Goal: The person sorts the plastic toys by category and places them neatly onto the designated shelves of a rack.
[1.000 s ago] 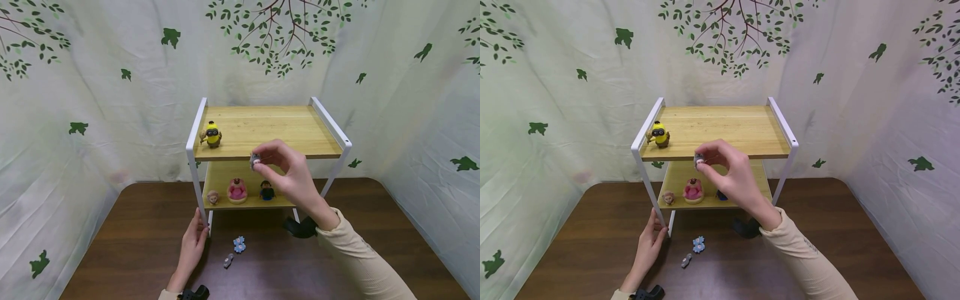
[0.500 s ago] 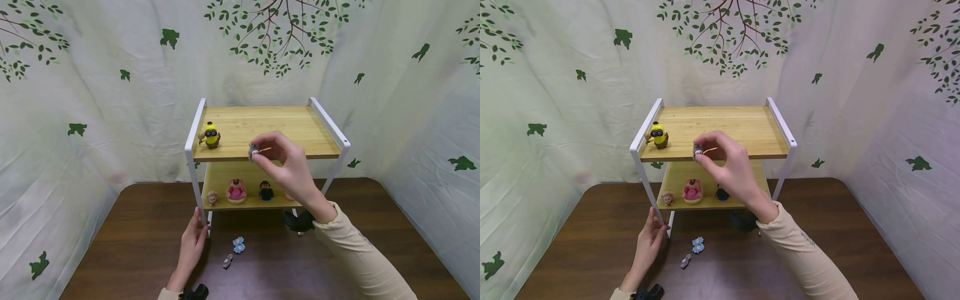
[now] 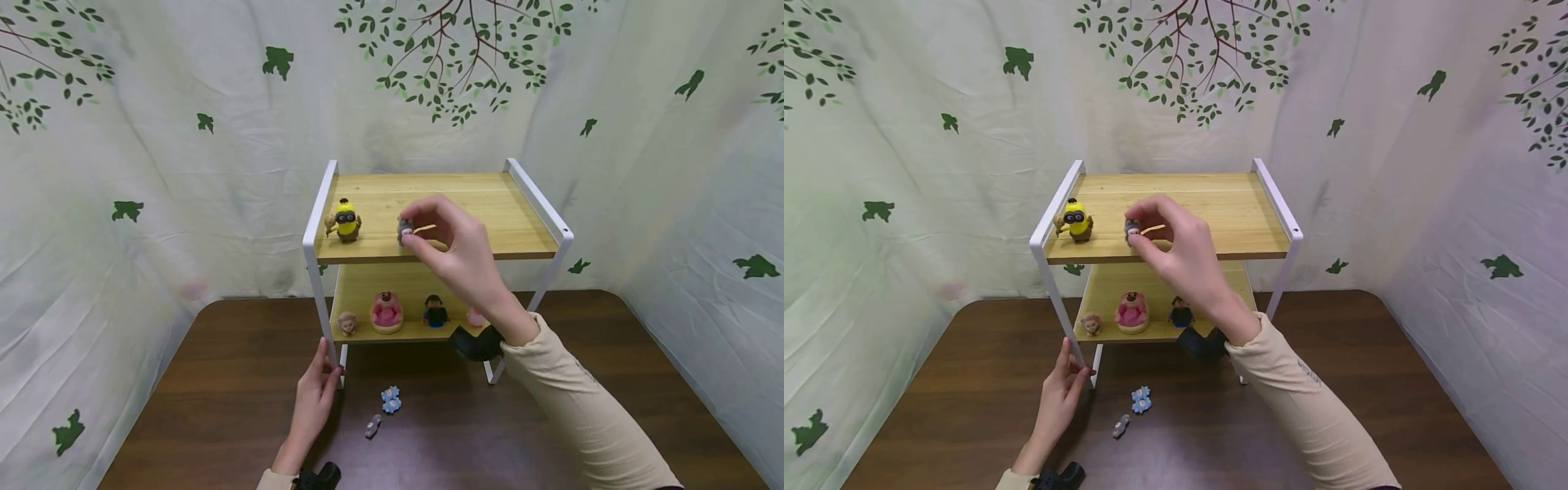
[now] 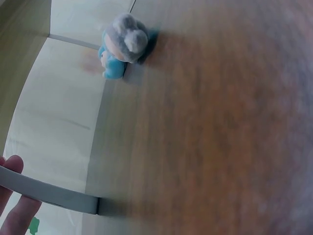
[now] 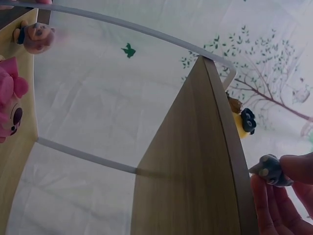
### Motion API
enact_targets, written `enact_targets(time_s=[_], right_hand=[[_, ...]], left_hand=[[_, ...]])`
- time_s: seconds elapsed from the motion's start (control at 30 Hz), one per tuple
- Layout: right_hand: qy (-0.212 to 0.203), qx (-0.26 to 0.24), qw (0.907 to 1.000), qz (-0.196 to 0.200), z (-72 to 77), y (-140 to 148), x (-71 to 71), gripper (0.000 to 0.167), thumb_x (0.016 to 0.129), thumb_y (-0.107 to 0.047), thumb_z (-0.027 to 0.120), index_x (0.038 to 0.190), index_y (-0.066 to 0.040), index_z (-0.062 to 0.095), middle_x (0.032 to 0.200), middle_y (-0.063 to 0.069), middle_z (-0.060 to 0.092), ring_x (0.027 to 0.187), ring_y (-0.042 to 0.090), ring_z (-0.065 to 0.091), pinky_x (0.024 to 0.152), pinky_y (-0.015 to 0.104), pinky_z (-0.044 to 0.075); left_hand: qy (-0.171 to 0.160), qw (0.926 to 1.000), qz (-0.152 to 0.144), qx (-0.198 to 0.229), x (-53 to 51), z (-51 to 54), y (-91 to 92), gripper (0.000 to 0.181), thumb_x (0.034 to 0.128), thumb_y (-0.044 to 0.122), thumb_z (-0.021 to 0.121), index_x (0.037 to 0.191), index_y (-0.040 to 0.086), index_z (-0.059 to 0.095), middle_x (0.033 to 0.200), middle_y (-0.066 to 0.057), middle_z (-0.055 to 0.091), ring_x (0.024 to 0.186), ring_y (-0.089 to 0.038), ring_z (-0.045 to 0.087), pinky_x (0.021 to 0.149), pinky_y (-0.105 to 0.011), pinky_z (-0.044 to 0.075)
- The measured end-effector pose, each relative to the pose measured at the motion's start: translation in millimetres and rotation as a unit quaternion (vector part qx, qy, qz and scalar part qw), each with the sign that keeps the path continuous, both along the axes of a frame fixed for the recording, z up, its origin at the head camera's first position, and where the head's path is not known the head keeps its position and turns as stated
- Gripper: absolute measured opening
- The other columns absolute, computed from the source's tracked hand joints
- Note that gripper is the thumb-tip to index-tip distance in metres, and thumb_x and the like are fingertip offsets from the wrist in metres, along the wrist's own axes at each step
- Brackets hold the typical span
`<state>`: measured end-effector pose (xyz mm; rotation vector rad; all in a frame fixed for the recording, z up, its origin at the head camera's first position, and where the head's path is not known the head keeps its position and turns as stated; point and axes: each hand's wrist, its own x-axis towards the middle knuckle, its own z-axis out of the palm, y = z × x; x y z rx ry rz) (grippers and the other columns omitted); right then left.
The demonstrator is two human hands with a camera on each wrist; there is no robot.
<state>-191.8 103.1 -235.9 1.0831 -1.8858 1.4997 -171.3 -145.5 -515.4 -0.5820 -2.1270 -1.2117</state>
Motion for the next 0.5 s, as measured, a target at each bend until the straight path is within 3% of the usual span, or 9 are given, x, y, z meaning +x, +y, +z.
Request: enact_targets(time_s=[0.5], right_hand=[[-0.011, 0.027, 0.9994, -0.020, 11.1, -4.9, -10.1, 0.020, 0.084, 0.011, 0.066, 0.103, 0.006, 0.060, 0.096, 0.011, 0.062, 0.088, 0.016, 0.062, 0.077, 0.031, 0.053]], left_hand=[[-0.008, 1.0000, 0.000, -0.005, 0.3, 1.2, 0.0, 0.090, 0.0808, -0.018, 0.063, 0.152, 0.015, 0.020, 0.082, -0.007, 0.055, 0.067, -0.025, 0.063, 0.058, -0.020, 0.048]])
